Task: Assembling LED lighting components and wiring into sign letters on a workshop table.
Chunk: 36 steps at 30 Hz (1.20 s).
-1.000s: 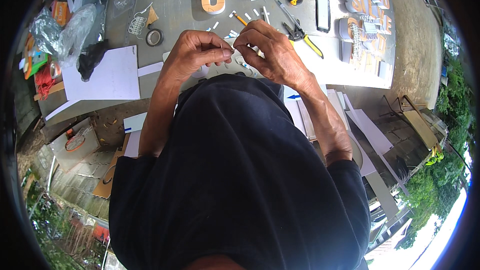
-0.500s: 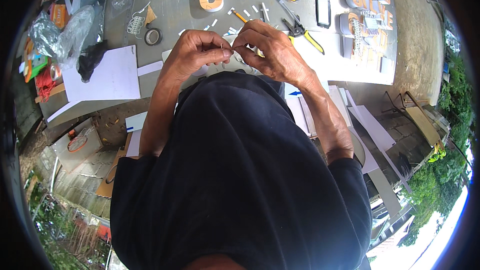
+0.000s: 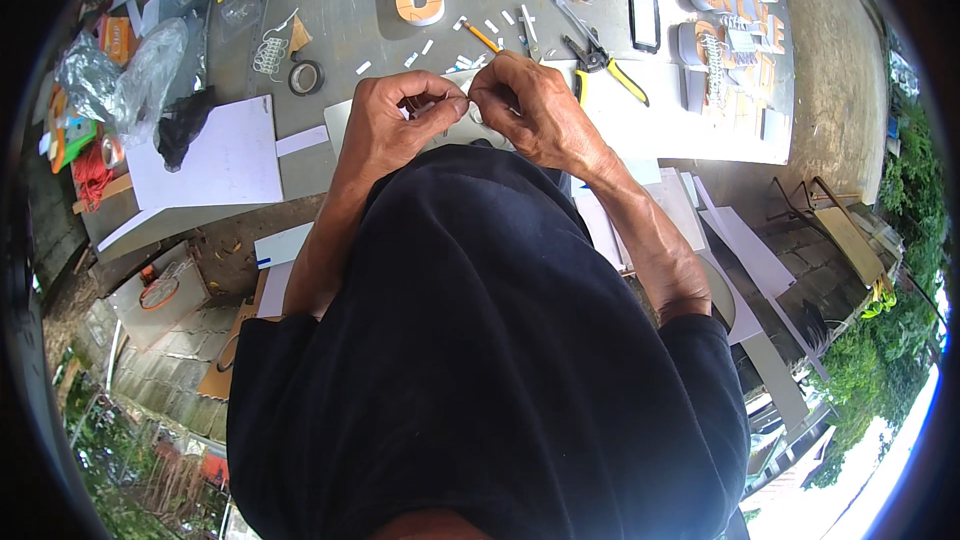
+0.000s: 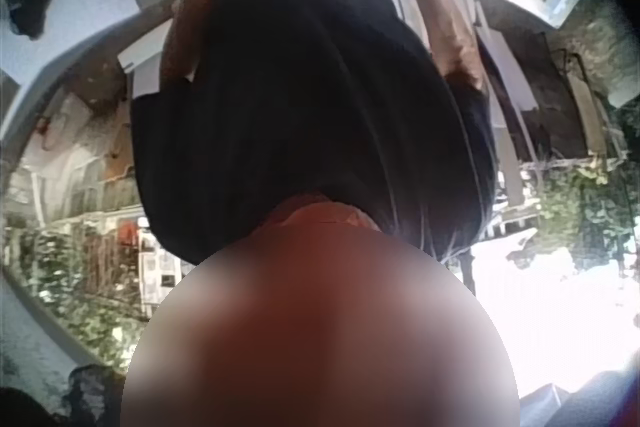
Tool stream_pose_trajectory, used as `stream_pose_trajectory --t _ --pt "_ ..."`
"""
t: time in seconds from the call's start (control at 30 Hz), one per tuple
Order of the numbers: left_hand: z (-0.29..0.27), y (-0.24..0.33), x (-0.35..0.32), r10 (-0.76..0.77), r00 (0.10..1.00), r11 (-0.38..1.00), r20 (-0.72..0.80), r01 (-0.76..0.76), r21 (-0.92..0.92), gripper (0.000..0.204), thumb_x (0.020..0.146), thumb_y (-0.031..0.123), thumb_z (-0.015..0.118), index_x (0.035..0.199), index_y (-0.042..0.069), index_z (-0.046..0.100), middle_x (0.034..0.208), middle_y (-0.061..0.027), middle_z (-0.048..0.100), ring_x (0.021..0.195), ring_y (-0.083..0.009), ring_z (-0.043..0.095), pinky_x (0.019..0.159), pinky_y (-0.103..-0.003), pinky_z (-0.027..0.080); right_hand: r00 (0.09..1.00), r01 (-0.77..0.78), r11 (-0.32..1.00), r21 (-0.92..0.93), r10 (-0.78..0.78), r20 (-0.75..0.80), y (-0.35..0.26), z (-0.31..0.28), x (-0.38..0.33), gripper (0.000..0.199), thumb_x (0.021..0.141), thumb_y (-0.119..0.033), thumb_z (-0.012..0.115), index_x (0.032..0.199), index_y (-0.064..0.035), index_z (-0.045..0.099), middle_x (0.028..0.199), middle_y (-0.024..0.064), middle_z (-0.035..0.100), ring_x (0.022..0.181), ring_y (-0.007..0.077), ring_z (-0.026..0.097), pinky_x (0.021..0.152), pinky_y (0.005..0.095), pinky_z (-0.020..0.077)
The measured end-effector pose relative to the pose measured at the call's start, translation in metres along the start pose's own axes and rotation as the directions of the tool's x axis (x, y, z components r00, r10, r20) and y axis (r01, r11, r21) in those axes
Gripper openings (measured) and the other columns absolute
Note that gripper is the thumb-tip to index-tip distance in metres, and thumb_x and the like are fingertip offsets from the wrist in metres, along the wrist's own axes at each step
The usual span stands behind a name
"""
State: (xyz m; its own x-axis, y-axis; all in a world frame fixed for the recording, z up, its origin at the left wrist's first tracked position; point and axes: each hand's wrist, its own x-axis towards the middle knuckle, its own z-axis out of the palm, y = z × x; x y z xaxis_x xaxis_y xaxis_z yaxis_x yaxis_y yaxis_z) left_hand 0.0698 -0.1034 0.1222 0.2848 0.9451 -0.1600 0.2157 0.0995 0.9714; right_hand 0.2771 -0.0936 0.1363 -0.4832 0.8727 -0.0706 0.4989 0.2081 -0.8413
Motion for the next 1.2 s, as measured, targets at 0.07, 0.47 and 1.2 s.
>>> stream_pose_trajectory --t 0.07,0.47,1.2 --pt "0.005 -0.003 -0.001 0.059 0.998 0.998 -0.033 -0.058 0.034 0.011 0.083 0.009 0.075 0.088 -0.001 0.073 0.073 -0.0040 0.070 0.065 -0.0067 0.060 0.061 -0.024 0.047 0.972 -0.233 0.963 0.135 0.231 0.035 -0.005 0.002 -0.002 0.017 0.093 -0.014 0.060 0.096 0.0027 0.062 0.086 0.0124 0.063 0.074 0.0201 0.064 0.067 0.0329 0.0508" --pt "-0.006 -0.018 0.001 -0.079 0.997 0.978 0.017 0.080 -0.193 0.010 0.084 0.007 0.071 0.090 -0.001 0.072 0.076 -0.0032 0.068 0.070 -0.0074 0.058 0.065 -0.024 0.045 0.977 -0.023 0.988 0.154 0.055 -0.207 0.005 0.013 -0.009 0.024 0.088 -0.009 0.070 0.111 -0.0055 0.067 0.104 0.0081 0.066 0.094 0.0231 0.065 0.079 0.0373 0.0536" --pt "0.008 -0.006 -0.001 0.239 0.968 0.970 -0.079 -0.235 0.057 0.006 0.082 0.001 0.073 0.087 -0.001 0.071 0.076 -0.0060 0.069 0.067 -0.0077 0.060 0.062 -0.025 0.047 0.852 -0.388 0.319 0.865 0.482 0.205 0.007 0.026 -0.012 0.015 0.092 -0.018 0.067 0.089 -0.0034 0.065 0.077 0.0008 0.062 0.067 0.0071 0.051 0.060 0.0238 0.0399"
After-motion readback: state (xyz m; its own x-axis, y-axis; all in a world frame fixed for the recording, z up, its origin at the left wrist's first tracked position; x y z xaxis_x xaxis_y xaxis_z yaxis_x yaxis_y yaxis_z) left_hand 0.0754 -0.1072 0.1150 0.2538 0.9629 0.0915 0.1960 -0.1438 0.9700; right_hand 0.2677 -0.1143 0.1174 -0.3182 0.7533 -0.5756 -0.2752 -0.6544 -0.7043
